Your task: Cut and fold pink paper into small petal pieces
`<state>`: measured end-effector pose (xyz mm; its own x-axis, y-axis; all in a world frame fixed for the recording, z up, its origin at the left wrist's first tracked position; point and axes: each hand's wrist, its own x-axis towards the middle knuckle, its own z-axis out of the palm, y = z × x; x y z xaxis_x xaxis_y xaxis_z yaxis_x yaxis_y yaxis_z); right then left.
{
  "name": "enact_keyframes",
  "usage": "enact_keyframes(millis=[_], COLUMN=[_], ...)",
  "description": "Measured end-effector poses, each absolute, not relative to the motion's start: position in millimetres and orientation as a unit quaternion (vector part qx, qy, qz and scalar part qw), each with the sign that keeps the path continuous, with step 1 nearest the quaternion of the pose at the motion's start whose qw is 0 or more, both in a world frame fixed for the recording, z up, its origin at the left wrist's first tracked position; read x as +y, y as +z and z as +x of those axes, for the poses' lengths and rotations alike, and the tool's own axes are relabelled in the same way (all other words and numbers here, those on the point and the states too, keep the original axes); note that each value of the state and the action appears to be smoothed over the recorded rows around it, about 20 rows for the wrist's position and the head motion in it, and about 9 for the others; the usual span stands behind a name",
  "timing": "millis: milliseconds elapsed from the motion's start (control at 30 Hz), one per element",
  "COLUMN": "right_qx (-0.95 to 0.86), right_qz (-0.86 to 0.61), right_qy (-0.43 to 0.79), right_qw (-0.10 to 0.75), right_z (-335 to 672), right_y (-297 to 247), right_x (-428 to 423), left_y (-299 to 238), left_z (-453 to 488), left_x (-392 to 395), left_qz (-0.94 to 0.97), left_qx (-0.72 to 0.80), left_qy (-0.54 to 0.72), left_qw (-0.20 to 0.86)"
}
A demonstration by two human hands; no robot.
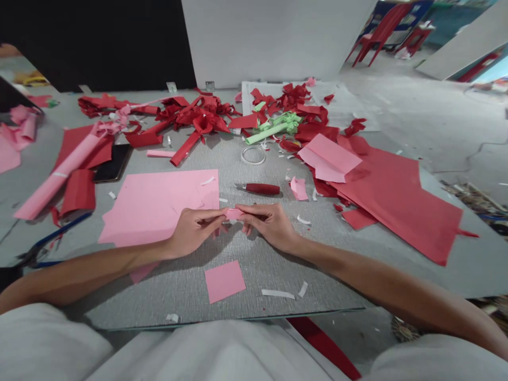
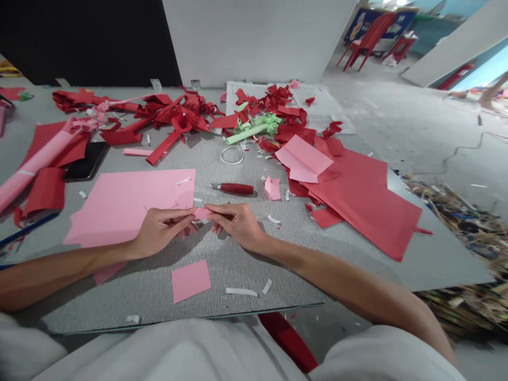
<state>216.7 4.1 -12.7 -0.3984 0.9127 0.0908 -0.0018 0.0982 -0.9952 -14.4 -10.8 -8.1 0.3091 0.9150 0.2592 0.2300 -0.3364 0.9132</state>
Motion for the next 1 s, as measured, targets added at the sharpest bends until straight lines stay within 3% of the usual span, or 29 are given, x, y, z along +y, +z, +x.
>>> enact_keyframes(millis=[233,433,800,1000], right_qx=[-0.594,-0.579,-0.588,-0.6], right_qz=[-0.397,-0.392,-0.363,-0.357], right_qy=[0.567,0.591,0.604,0.605], right_qw=[0.41,0.402,0.397,0.383], right_z=[216.6,215.7,214.0,213.5], right_y=[-13.4,-11.7,-11.7,-10.3], right_x=[4.4,6.2,5.8,6.0], left_y=[-9.2,-11.9,-8.5,-7.8], left_z=[-14.5,-13.3,-14.8,-13.5], left_x=[-8.6,-8.0,-7.2,-7.8], left_qz=[0.723,0.679,0.713,0.695], left_qx=[0.398,0.415,0.398,0.408], left_qy=[0.402,0.395,0.402,0.394], left_qw=[0.396,0.459,0.415,0.442])
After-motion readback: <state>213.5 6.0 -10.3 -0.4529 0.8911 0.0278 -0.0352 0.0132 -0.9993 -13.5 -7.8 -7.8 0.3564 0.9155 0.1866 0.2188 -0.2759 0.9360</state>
